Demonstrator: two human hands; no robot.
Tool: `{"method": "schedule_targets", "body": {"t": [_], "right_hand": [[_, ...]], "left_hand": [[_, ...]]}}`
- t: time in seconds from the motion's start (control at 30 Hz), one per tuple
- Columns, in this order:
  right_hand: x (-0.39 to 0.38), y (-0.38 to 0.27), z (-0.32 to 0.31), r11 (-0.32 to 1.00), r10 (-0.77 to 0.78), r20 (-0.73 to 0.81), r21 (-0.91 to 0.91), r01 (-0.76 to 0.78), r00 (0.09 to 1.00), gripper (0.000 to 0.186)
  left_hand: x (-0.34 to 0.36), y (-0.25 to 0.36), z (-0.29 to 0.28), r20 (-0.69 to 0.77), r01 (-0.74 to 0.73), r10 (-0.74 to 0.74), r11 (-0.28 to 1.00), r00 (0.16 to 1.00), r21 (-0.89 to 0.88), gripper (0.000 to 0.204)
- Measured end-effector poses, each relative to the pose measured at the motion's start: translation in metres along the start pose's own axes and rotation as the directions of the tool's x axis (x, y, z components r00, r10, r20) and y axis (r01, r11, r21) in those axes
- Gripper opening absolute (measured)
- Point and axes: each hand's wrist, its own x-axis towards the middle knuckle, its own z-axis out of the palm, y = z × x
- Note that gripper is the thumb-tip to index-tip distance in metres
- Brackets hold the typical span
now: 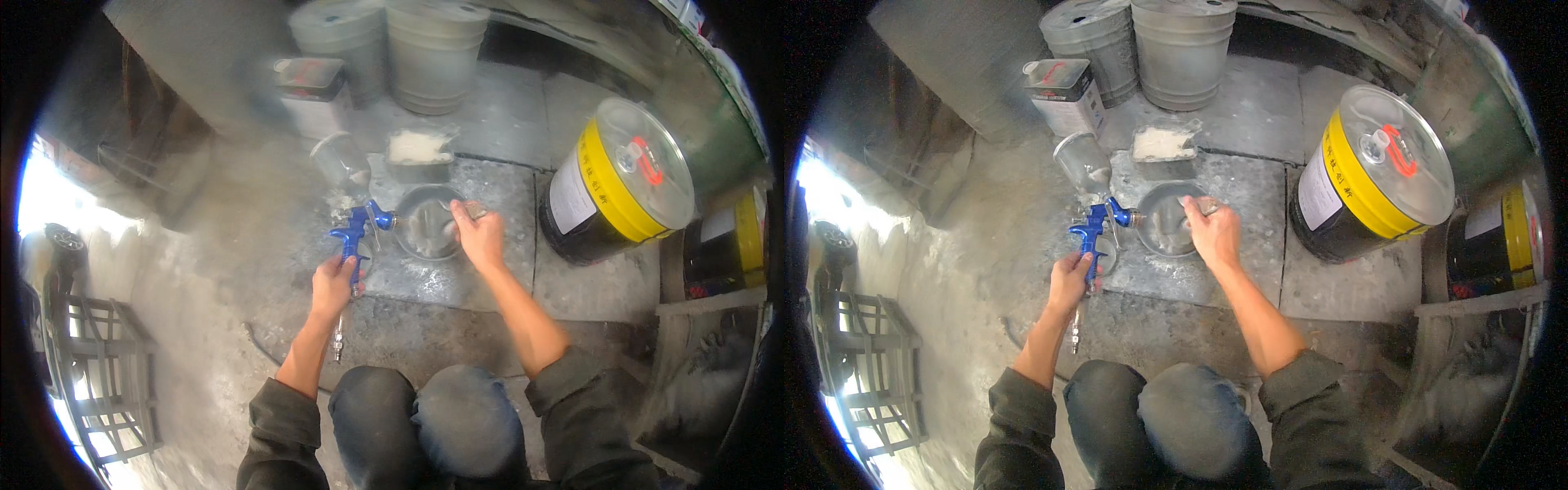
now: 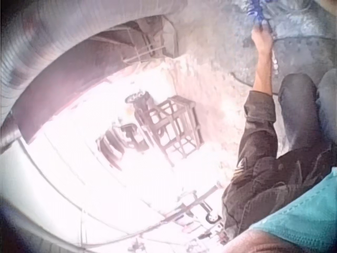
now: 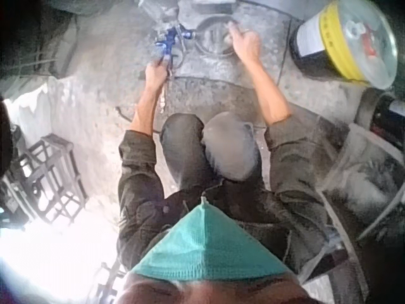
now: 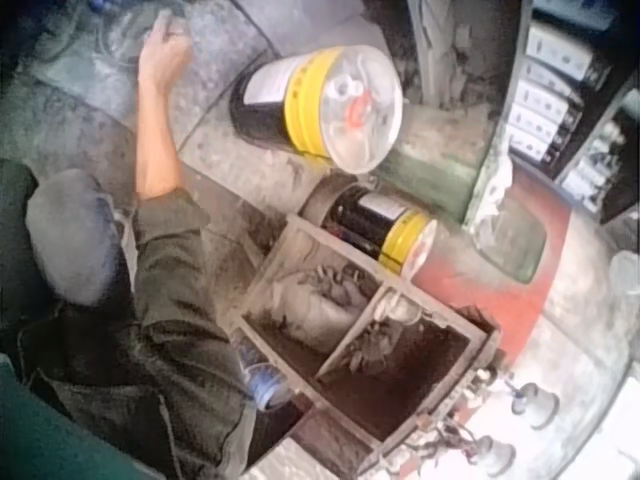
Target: The person mixes white paint in a small container using a stir stick, then pours additional paint from a yellow can into the container and continues stirring. The person later wipes their hands with a paper towel.
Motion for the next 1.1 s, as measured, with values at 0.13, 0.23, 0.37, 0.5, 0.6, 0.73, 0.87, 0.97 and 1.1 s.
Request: {"method": "schedule_targets", "body": {"t": [0.13,0.23,0.37,0.5,0.6,0.73,0.87,0.97,1.1], "right_hand": [[-0.015,-0.037,0.012,0.941,-0.030,-0.020,0.336,0.034,0.999,0.028],[-0.006,-0.031,0.015,0.976,-0.039,-0.071,0.211,0.053,0.997,0.028],[-0.029,-0.024,0.017,0.930,-0.102,0.060,0.360,0.073,0.993,0.017],[-0.015,0.009,-0.007,0.944,-0.296,0.142,0.197,0.266,0.945,0.018],[-0.007,0.009,-0.021,0.977,-0.184,0.135,-0.078,0.196,0.973,0.023],[0.002,0.042,-0.019,0.912,-0.183,0.050,-0.365,0.188,0.982,0.029],[0.012,0.052,-0.012,0.975,-0.009,0.036,-0.221,0.017,0.999,0.032],[0.022,0.062,-0.009,0.998,0.060,0.061,-0.018,-0.059,0.996,0.030],[0.034,0.022,-0.022,0.768,0.308,0.206,0.522,-0.371,0.929,0.028]], "left_hand": [[0.002,0.011,0.021,0.067,-0.005,0.006,1.000,0.998,-0.023,0.025],[0.000,0.016,0.030,0.087,0.046,-0.036,0.992,0.996,-0.118,0.024],[-0.004,0.021,0.036,0.104,0.068,-0.049,0.979,0.993,-0.190,0.027],[0.000,0.018,0.029,0.129,0.146,-0.110,0.939,0.985,-0.310,0.029],[0.007,0.007,0.011,0.206,0.236,-0.168,0.896,0.964,-0.376,0.028],[0.009,0.000,-0.010,0.282,0.311,-0.191,0.817,0.940,-0.486,0.029],[0.013,-0.011,-0.027,0.380,0.352,-0.160,0.784,0.911,-0.512,0.031],[0.016,-0.011,-0.032,0.377,0.350,-0.168,0.797,0.911,-0.492,0.031],[0.015,-0.015,-0.038,0.342,0.308,-0.162,0.847,0.926,-0.433,0.032]]}}
